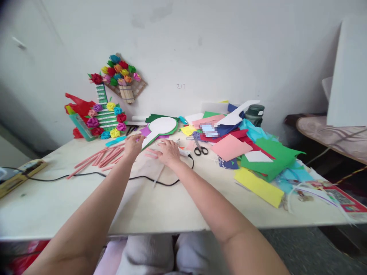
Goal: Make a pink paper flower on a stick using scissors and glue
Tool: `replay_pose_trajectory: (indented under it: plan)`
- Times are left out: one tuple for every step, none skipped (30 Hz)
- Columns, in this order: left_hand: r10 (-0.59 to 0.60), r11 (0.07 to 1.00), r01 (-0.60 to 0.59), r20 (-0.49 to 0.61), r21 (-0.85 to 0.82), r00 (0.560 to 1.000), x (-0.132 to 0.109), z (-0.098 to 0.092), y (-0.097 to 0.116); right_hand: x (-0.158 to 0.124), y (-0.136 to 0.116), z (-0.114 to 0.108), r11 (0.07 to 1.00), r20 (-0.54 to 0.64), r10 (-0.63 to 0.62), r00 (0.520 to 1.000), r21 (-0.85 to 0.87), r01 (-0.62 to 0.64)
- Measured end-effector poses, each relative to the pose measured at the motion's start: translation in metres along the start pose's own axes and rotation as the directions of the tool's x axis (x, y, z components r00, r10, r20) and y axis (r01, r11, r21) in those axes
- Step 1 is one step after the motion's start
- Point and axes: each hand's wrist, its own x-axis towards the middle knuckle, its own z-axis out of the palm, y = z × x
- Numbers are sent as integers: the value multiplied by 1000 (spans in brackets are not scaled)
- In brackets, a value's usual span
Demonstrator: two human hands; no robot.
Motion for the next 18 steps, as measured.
replay_pose_trajectory:
  plan:
    - [-66,998,66,-4,-13,998,0,-6,-1,-1,-1,2,999,-12,33,999,7,-33]
    - [-124,992,124,-17,-28,992,-1,-13,-3,-2,-2,5,998,-23,55,998,13,-55]
    - [-173,984,171,-54,-41,983,-2,-19,-6,-3,-3,7,997,-33,70,997,17,-70]
    - [-219,975,215,-94,-52,971,-4,-25,-10,-4,-5,8,997,-36,73,997,18,-73]
    - [-255,967,250,-128,-58,958,-6,-30,-14,-6,-6,9,997,-36,71,997,13,-70]
    - [-285,959,279,-160,-60,945,-9,-34,-20,-7,-7,10,998,-30,61,998,4,-61]
    - [-304,953,298,-177,-58,936,-11,-38,-25,-7,-8,10,999,-19,49,999,-10,-49]
    - [-310,951,306,-181,-51,933,-13,-43,-30,-8,-9,10,999,-7,37,999,-27,-38]
    - [-314,949,313,-186,-38,931,-14,-47,-35,-8,-10,10,999,6,28,1000,-44,-27]
    - [-309,950,311,-165,-14,937,-14,-51,-40,-8,-12,10,998,17,22,1000,-61,-21]
    - [-299,952,304,-119,26,947,-14,-56,-43,-7,-13,10,997,25,20,999,-76,-18]
    - [-301,949,305,-60,82,952,-14,-61,-45,-7,-14,11,996,30,21,999,-89,-18]
    - [-304,942,299,10,150,953,-13,-66,-47,-6,-15,11,995,36,21,999,-99,-18]
    - [-303,935,279,82,220,950,-13,-71,-48,-5,-16,12,994,44,24,999,-108,-19]
    - [-292,931,244,149,271,945,-12,-76,-48,-4,-17,14,993,55,28,998,-118,-21]
    - [-274,927,201,208,316,939,-12,-81,-47,-4,-18,15,991,69,35,997,-130,-26]
    - [-245,924,143,262,355,933,-12,-85,-46,-3,-19,16,989,86,45,995,-145,-32]
    - [-213,916,82,303,393,929,-13,-88,-45,-3,-19,17,986,105,54,993,-162,-37]
